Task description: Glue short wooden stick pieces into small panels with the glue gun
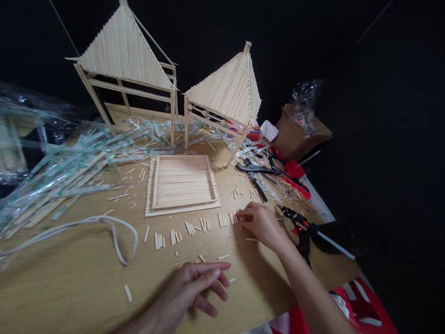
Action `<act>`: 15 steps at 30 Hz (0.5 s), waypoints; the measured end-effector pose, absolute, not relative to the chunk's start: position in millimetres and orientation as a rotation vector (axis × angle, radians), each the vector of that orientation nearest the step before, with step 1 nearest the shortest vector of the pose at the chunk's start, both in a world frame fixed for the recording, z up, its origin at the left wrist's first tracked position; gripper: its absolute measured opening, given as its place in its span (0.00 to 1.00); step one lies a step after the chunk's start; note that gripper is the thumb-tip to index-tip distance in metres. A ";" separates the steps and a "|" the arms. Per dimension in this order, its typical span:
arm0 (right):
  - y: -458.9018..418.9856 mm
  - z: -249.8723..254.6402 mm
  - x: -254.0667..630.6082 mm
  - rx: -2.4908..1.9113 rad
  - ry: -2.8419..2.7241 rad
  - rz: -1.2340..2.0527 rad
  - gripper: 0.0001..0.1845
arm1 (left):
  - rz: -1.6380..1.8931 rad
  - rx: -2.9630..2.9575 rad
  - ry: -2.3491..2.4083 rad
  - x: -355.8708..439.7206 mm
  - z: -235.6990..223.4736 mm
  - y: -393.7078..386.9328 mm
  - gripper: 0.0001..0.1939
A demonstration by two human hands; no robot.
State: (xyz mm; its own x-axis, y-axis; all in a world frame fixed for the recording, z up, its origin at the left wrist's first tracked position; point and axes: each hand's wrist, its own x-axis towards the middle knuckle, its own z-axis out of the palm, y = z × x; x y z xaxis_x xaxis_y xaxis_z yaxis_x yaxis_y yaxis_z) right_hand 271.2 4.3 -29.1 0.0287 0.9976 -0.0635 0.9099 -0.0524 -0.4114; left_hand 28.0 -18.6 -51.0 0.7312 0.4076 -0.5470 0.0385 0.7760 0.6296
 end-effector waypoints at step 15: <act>-2.5 -11.4 279.1 -2.039 -1.863 0.454 0.07 | 0.145 0.778 0.628 29.4 -59.2 -19.7 0.28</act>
